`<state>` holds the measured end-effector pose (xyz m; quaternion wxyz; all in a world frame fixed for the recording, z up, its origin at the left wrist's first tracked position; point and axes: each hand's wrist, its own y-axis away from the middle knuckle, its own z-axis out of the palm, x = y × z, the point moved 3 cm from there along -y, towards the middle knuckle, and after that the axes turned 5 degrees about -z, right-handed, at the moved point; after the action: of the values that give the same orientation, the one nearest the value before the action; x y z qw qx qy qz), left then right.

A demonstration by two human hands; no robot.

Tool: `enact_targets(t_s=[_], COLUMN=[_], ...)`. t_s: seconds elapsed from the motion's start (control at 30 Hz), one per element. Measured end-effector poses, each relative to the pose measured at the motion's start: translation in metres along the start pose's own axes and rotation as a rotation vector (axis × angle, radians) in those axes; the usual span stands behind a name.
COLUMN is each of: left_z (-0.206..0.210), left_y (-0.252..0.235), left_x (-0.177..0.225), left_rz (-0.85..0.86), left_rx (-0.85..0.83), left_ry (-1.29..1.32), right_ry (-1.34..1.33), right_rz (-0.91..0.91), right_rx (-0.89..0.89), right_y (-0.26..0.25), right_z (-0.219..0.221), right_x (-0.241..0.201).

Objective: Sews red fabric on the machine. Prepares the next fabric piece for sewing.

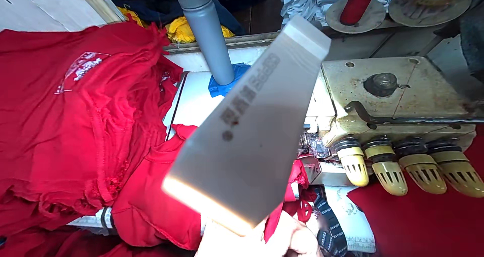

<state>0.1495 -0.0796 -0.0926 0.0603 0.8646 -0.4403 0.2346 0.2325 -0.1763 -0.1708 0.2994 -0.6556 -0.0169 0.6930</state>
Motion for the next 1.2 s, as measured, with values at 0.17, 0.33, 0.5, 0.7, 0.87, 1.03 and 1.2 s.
enact_targets(t_s=[0.17, 0.33, 0.5, 0.7, 0.87, 1.03, 1.2], left_z=[-0.006, 0.003, 0.005, 0.01, 0.01, 0.01, 0.011], left_y=[-0.003, -0.01, -0.022, -0.025, -0.025, -0.025, -0.019], left_x=[-0.005, -0.013, -0.003, -0.002, -0.004, -0.004, 0.003], left_rz=[0.012, 0.088, 0.133, 0.073, 0.115, 0.081, 0.11], left_rx=[-0.123, 0.17, 0.384, 0.345, 0.327, 0.234, 0.164], left_ry=[0.112, 0.05, -0.066, -0.121, -0.113, -0.022, 0.001], right_ry=[0.206, 0.259, 0.344, 0.227, 0.182, 0.12, 0.091], right_rz=[-0.113, -0.141, -0.047, 0.113, 0.228, 0.258, 0.262], right_rx=[-0.164, 0.152, 0.473, 0.405, 0.287, 0.196, 0.189], right_y=[0.006, 0.011, -0.006, 0.0, 0.004, 0.008, 0.01], right_z=[0.006, -0.008, -0.028, -0.023, -0.018, -0.004, -0.009], right_x=[0.0, 0.005, 0.012, 0.019, 0.011, 0.009, 0.008])
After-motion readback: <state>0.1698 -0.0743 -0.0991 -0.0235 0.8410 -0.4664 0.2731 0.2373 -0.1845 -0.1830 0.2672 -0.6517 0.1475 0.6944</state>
